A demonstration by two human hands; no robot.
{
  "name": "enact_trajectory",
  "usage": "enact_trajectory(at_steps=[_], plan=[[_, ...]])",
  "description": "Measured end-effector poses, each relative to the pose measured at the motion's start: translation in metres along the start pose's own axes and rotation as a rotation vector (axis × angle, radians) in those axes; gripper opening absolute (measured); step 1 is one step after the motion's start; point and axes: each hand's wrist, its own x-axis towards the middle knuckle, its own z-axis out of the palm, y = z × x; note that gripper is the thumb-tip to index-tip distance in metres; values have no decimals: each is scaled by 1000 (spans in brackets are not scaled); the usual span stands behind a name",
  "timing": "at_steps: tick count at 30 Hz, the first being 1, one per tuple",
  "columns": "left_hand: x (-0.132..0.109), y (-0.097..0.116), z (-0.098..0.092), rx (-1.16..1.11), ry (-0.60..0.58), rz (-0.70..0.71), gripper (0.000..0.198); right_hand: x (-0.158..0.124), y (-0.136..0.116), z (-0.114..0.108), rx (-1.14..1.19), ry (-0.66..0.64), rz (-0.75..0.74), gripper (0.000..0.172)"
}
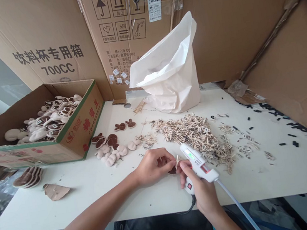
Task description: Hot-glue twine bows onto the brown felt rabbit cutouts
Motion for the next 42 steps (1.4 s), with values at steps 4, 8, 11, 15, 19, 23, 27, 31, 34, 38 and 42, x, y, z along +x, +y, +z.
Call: enact_trajectory(at_steps=[4, 8, 11, 15, 19, 23, 27, 31, 34, 38, 42], plan=[[0, -1, 0, -10, -20, 4, 17, -1, 1, 1, -31, 43, 2, 40], [-1, 0, -1, -11, -36, 45, 17, -3, 1, 2, -28, 87, 19, 44], [-1, 1, -2, -16, -55, 69, 19, -4, 1, 2, -20, 83, 38, 44], [0, 1, -1, -14, -66, 54, 24, -5, 1, 2, -35, 78, 62, 46], [0, 0, -1, -24, -60, 42, 25, -5, 2, 2, -44, 96, 59, 48], [0, 0, 0, -39, -49, 34, 22, -4, 1, 2, -56, 87, 52, 47], [0, 0, 0, -30, -48, 33, 20, -4, 1, 1, -38, 78, 43, 46], [0, -1, -1, -32, -62, 42, 20, -4, 1, 1, -17, 67, 31, 42], [0, 0, -1, -21, -58, 76, 20, -3, 0, 2, -1, 66, 25, 40], [0, -1, -1, 6, -38, 106, 20, -3, 0, 2, -2, 77, 14, 40], [0, -2, -1, -5, -43, 73, 22, -3, 0, 2, -12, 76, 17, 40]])
